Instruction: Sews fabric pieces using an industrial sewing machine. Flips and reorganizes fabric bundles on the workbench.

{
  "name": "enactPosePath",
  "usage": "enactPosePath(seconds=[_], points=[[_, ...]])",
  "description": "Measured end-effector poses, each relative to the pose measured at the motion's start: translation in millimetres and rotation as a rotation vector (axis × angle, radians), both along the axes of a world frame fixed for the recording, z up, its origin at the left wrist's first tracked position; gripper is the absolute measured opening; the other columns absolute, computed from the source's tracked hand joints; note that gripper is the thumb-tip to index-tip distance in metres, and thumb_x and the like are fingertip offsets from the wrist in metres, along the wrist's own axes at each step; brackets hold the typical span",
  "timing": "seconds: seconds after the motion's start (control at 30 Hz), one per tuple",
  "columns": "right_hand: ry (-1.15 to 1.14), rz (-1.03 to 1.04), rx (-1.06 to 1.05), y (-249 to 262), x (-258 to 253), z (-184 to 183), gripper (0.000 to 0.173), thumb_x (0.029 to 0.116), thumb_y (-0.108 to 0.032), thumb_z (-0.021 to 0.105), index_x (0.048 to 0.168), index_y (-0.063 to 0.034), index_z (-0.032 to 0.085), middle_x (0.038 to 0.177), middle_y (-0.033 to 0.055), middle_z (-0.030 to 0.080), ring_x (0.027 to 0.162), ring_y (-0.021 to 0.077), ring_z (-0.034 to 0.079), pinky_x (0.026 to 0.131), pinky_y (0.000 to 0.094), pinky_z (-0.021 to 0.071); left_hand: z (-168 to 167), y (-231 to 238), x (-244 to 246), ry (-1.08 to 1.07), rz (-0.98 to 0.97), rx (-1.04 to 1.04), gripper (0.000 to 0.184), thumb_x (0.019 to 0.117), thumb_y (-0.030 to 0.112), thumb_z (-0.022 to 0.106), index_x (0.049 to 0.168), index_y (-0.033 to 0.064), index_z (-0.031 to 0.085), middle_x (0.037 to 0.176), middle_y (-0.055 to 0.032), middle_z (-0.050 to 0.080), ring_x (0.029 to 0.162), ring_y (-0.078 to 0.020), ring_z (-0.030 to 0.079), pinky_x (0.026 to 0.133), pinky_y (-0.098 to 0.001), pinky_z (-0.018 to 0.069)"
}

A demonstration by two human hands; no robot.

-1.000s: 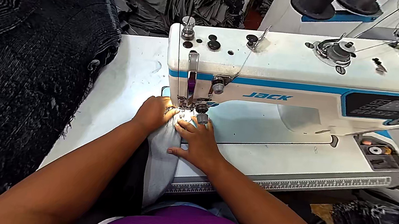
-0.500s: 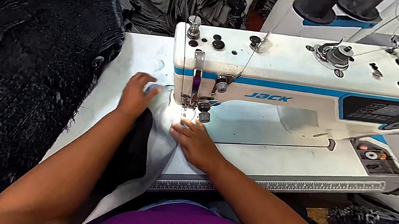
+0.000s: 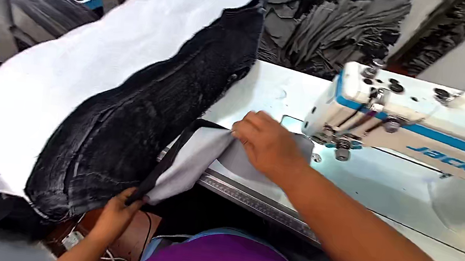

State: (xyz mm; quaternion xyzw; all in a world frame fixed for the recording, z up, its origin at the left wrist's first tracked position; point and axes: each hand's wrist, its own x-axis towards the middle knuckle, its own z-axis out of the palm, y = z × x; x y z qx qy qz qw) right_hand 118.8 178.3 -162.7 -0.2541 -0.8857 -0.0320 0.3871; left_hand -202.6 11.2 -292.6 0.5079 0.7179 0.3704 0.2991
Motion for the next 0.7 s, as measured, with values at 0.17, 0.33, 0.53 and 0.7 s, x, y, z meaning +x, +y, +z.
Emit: enactPosePath(seconds=[0.17, 0.33, 0.53, 0.7], points=[[-0.029, -0.126, 0.336, -23, 2, 71, 0.015, 0.1019, -0.009, 0.059, 0.102, -0.0024, 0.073, 0.096, 0.0185, 0.066, 0.092, 0.0351, 0.06, 0.081, 0.0433, 0.0459, 200, -50, -21, -0.126, 0.009, -0.205, 0.029, 0.0943, 0.0, 0.042, 0.095, 0.0137, 0.067, 0.079, 0.0158, 0.072, 0.073, 0.0108, 0.063, 0.071, -0.0134, 0.0538], [-0.489, -0.006, -0.108, -45, -8, -10, 0.011, 0.0894, -0.01, 0.067, 0.086, -0.009, 0.077, 0.099, 0.0106, 0.072, 0.097, 0.0352, 0.067, 0.076, 0.0535, 0.053, 83, 5, -54, 0.124, -0.501, -0.89, 0.038, 0.1066, 0.025, 0.051, 0.123, -0.0074, 0.065, 0.117, -0.0255, 0.066, 0.11, -0.0336, 0.063, 0.099, -0.0544, 0.0474], [-0.468, 0.185, -0.337, -79, -33, -141, 0.048, 0.0869, -0.004, 0.062, 0.134, -0.0072, 0.064, 0.148, 0.0168, 0.056, 0.141, 0.0376, 0.05, 0.113, 0.0595, 0.0408, -69, 65, 24, 0.222, -0.257, -0.418, 0.042, 0.1098, 0.016, 0.043, 0.144, -0.006, 0.051, 0.138, -0.03, 0.058, 0.132, -0.0421, 0.056, 0.115, -0.0554, 0.0398], [-0.145, 0.074, -1.271, -98, 14, -205, 0.07, 0.0996, -0.035, 0.059, 0.149, 0.0119, 0.043, 0.151, 0.0269, 0.049, 0.144, 0.028, 0.046, 0.121, 0.0365, 0.0318, -86, 114, 40, 0.078, -0.249, -0.294, 0.033, 0.1049, 0.007, 0.054, 0.13, -0.014, 0.059, 0.132, -0.0311, 0.062, 0.131, -0.0387, 0.056, 0.116, -0.0485, 0.039]])
